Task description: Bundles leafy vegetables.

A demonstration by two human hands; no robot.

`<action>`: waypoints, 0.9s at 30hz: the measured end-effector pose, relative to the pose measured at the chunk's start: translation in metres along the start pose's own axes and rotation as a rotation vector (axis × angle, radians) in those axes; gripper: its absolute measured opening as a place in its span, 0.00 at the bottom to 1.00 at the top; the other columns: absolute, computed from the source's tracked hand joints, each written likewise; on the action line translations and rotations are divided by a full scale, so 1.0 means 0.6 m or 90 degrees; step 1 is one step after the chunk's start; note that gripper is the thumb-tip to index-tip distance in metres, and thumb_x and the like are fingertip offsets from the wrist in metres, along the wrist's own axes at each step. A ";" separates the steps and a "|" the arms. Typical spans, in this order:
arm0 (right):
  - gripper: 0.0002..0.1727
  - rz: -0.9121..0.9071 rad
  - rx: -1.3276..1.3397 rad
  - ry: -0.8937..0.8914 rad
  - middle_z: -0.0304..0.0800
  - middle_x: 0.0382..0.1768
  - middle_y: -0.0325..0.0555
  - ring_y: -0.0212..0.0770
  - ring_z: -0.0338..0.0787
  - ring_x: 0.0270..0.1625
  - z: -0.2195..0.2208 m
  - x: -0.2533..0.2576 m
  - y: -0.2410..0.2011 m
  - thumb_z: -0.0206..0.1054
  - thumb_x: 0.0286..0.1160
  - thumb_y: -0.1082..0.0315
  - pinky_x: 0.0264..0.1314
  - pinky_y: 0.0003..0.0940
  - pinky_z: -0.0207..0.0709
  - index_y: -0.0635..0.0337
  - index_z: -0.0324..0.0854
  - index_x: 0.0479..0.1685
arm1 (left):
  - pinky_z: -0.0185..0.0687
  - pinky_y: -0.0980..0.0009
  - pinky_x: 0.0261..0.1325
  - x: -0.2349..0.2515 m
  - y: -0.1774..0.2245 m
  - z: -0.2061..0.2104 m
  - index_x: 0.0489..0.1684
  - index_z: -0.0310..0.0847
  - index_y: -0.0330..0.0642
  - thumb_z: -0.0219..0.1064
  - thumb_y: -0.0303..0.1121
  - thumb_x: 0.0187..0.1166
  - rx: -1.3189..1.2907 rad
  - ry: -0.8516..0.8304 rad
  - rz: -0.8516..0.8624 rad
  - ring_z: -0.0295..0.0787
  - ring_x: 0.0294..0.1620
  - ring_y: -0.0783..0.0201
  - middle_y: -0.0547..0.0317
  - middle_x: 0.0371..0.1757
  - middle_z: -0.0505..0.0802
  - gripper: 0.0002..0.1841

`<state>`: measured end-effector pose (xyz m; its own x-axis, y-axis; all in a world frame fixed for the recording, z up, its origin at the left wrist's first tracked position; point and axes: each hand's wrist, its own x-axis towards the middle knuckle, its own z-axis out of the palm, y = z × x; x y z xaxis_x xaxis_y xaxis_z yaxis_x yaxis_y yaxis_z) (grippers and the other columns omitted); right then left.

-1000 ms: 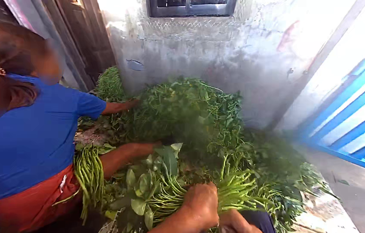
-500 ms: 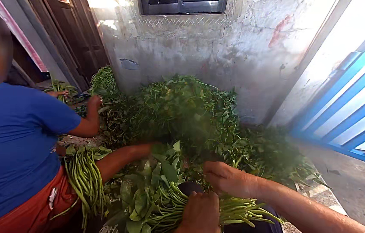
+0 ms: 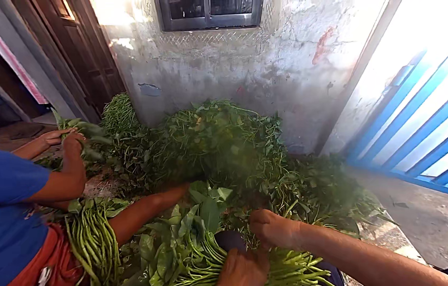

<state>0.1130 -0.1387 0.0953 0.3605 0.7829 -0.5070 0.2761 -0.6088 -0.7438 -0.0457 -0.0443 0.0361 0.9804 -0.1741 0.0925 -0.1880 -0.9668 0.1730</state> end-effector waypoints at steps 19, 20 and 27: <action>0.13 -0.110 0.206 0.171 0.85 0.30 0.44 0.37 0.89 0.34 0.111 -0.109 0.139 0.50 0.87 0.66 0.45 0.38 0.84 0.64 0.76 0.46 | 0.80 0.49 0.72 -0.036 0.024 0.173 0.48 0.91 0.39 0.60 0.29 0.84 0.115 0.466 0.122 0.94 0.60 0.48 0.48 0.53 0.97 0.11; 0.13 -0.142 0.198 0.203 0.85 0.30 0.43 0.36 0.88 0.34 0.122 -0.113 0.143 0.49 0.86 0.65 0.44 0.36 0.84 0.64 0.76 0.45 | 0.79 0.47 0.73 -0.041 0.034 0.171 0.50 0.91 0.37 0.61 0.28 0.84 0.103 0.447 0.095 0.93 0.62 0.46 0.47 0.55 0.97 0.11; 0.12 -0.264 0.194 0.366 0.92 0.35 0.44 0.33 0.91 0.40 0.180 -0.138 0.160 0.51 0.87 0.69 0.49 0.33 0.84 0.65 0.79 0.43 | 0.76 0.46 0.79 -0.068 0.066 0.065 0.55 0.91 0.30 0.61 0.25 0.79 0.012 0.162 0.025 0.88 0.71 0.44 0.43 0.65 0.93 0.15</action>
<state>0.0133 -0.2482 0.0190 0.7100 0.6992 0.0838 0.2627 -0.1526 -0.9527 -0.0906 -0.0829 0.0010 0.9255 -0.1619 0.3425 -0.2230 -0.9637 0.1468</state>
